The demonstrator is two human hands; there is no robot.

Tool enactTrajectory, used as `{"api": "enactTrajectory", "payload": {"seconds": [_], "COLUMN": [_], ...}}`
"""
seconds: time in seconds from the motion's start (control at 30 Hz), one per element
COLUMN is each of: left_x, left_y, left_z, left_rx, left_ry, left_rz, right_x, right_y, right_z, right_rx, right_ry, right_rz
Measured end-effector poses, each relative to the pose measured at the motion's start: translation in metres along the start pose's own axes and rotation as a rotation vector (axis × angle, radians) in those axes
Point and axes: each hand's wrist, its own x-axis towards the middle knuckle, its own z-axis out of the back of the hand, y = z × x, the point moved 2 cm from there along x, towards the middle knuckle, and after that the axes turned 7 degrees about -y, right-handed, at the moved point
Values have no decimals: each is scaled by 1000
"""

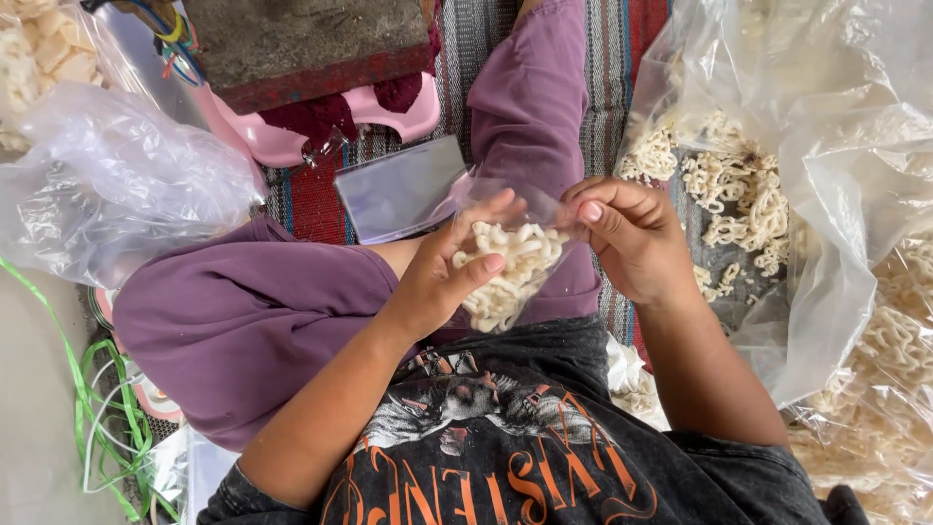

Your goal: Packaging white ribbon-shaped snacks into small plastic bags and sealing them using a manual heat sealer.

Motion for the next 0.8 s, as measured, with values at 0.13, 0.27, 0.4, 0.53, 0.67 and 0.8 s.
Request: {"api": "enactTrajectory", "payload": {"seconds": [0.13, 0.27, 0.4, 0.53, 0.67, 0.8], "left_x": [4, 4, 6, 4, 5, 6], "left_y": [-24, -39, -40, -36, -41, -38], "left_z": [6, 10, 30, 45, 58, 75], "left_rx": [242, 380, 373, 438, 476, 424], "left_ry": [-170, -368, -380, -410, -488, -483], "left_rz": [-220, -252, -134, -122, -196, -134], "right_x": [-1, 5, 17, 17, 24, 28], "right_y": [4, -4, -1, 11, 22, 12], "right_z": [-12, -11, -3, -31, -48, -65], "right_rx": [5, 17, -310, -437, -643, -824], "right_ry": [19, 34, 34, 68, 116, 175], "right_rz": [-9, 58, 229, 269, 303, 389]}}
